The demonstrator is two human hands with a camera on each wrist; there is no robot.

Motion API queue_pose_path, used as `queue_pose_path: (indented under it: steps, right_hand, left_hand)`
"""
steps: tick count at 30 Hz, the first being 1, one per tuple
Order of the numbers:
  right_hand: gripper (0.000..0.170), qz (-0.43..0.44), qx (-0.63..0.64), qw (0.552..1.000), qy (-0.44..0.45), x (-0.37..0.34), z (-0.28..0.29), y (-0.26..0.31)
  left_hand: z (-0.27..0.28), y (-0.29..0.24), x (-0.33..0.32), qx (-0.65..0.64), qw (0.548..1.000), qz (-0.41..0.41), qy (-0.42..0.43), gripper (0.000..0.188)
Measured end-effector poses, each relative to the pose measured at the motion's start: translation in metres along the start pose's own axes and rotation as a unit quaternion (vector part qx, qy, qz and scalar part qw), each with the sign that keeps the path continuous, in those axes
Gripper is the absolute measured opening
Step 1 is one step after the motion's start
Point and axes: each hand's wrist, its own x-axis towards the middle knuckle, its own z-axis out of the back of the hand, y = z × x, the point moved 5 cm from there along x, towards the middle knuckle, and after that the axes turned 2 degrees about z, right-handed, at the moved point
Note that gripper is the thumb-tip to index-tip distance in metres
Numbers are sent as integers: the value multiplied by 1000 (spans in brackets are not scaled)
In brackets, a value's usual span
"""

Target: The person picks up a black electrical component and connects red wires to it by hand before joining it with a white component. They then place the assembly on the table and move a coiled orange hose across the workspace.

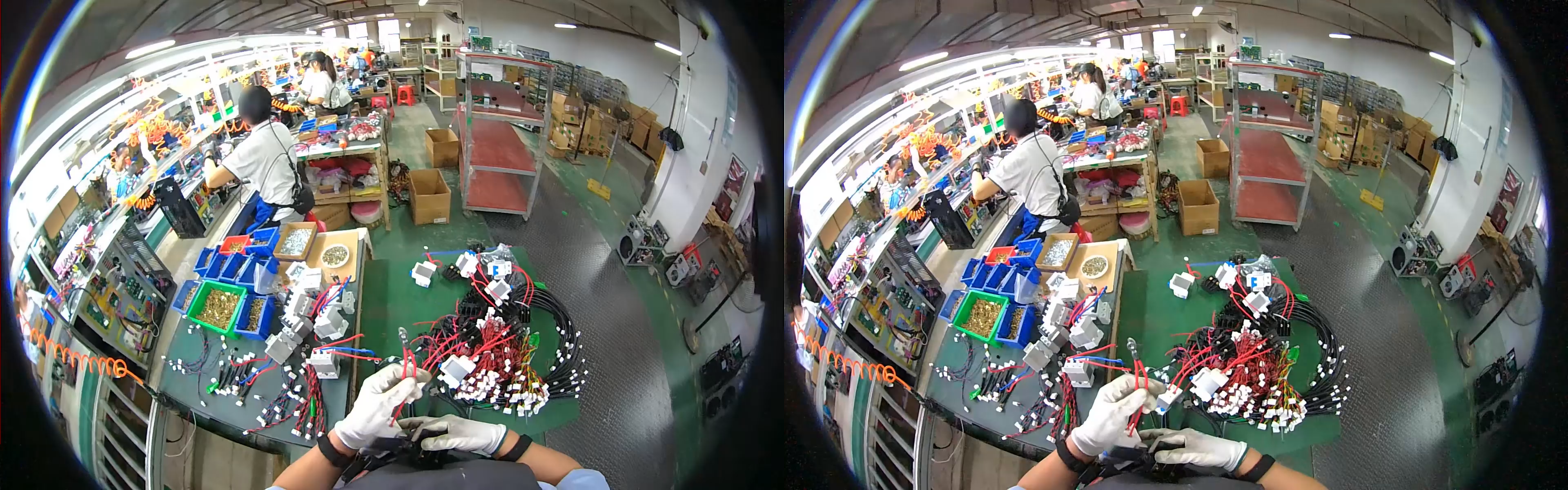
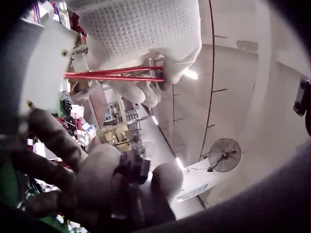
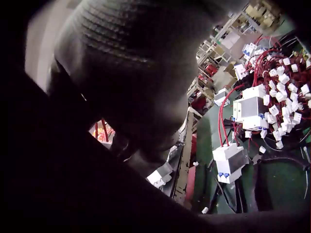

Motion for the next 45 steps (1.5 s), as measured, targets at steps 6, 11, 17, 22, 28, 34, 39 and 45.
queue_pose_path:
  steps: [6,11,17,22,28,34,39,45]
  right_hand:
    - [49,-45,22,999,17,3,2,10]
    - [43,-103,-81,968,-215,-23,56,44]
    - [36,9,153,894,-421,-30,78,80]
    - [40,8,99,888,-450,-32,81,73]
    - [23,26,-158,875,-456,-26,65,93]
    - [21,45,-157,892,-422,-22,64,78]
    - [43,-15,-96,927,-363,-24,54,89]
    - [50,25,-8,945,-327,-30,53,69]
  left_hand:
    - [2,-2,6,-129,992,7,-18,21]
    - [2,-5,4,-157,987,-24,-21,21]
    - [-15,-6,-1,-69,995,54,-44,16]
    - [-17,-2,-11,-2,996,84,-30,7]
    - [-18,9,-9,215,976,18,-27,8]
    - [-22,7,-10,284,958,28,-14,10]
    - [-20,8,-8,353,935,5,-20,11]
    - [-13,22,-9,312,947,75,-31,12]
